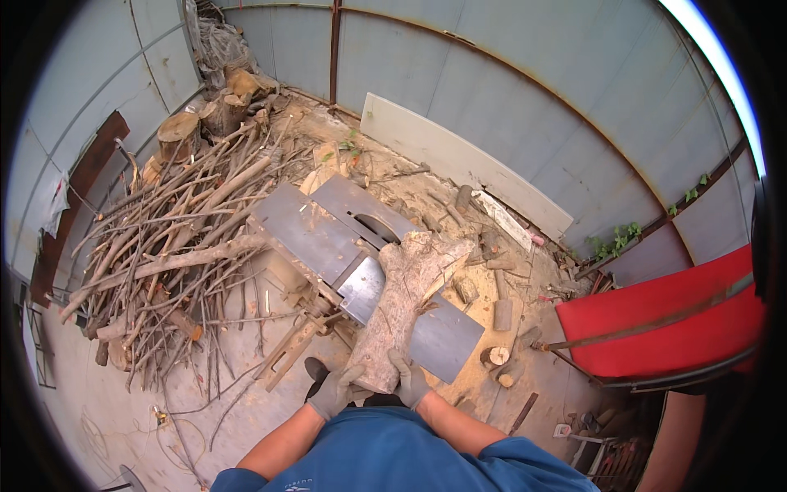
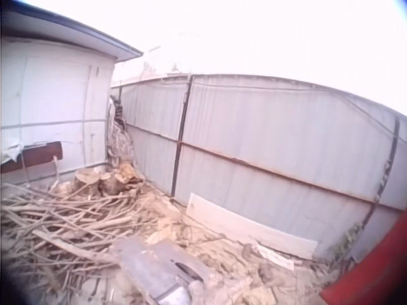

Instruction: The person positions a large tree branch on a table saw and uses the machine to cut the branch into smaller sections, handling the wood with gloved hands.

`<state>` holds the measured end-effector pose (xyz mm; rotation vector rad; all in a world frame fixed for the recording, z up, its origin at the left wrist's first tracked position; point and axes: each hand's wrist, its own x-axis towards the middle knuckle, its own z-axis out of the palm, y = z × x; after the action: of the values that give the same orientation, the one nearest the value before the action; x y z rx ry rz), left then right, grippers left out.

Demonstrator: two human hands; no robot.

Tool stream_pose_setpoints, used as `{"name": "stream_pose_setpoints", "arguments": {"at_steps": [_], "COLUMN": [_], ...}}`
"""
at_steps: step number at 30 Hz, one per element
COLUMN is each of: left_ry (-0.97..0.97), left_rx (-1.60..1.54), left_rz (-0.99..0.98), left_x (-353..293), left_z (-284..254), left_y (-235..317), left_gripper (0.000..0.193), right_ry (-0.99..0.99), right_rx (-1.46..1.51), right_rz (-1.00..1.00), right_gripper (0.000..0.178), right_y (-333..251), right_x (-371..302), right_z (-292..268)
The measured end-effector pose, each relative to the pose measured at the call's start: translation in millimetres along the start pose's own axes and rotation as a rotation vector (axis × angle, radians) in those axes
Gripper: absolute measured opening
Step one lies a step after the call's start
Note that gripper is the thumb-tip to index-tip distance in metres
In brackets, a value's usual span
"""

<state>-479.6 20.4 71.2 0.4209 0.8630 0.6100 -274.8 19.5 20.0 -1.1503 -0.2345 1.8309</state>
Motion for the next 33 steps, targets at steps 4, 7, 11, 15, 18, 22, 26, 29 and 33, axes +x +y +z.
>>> {"name": "stream_pose_setpoints", "arguments": {"at_steps": [4,7,11,15,18,22,26,29,33], "left_ry": [0.016,0.034,0.020,0.037,0.069,0.046,-0.013,-0.027,0.022], "left_rx": [-0.008,-0.051,-0.035,-0.037,-0.055,-0.080,0.106,0.061,0.032], "left_rz": [0.006,0.003,0.017,0.000,0.018,0.107,0.018,-0.041,-0.082], "left_x": [1.3,0.5,-2.8,-3.2,-5.7,-6.7,-0.2,-0.1,-2.1], "left_z": [-9.7,-12.8,-10.5,-13.6,-10.1,-10.0,-27.4,-31.8,-26.4], "left_y": [0.7,1.7,13.5,13.8,16.3,17.2,9.2,-5.5,-7.0], "left_gripper": [0.078,0.078,0.078,0.079,0.073,0.065,0.077,0.076,0.071], "right_ry": [-0.014,-0.068,-0.063,-0.103,-0.099,-0.111,-0.034,0.002,0.069], "right_rx": [-0.002,-0.018,-0.085,-0.175,-0.247,-0.311,-0.204,-0.185,-0.167], "right_rz": [0.059,0.056,0.104,0.116,0.148,0.233,0.125,0.126,0.106], "right_gripper": [0.071,0.072,0.071,0.069,0.068,0.068,0.070,0.072,0.073], "right_y": [-7.0,-3.5,-8.3,-20.6,-28.3,-23.9,-8.8,0.8,9.9], "right_x": [-0.1,5.0,5.7,0.2,-3.3,3.4,-6.5,-13.6,-14.4], "right_z": [8.9,7.4,10.9,20.9,25.1,13.5,8.3,-4.0,-10.0]}}
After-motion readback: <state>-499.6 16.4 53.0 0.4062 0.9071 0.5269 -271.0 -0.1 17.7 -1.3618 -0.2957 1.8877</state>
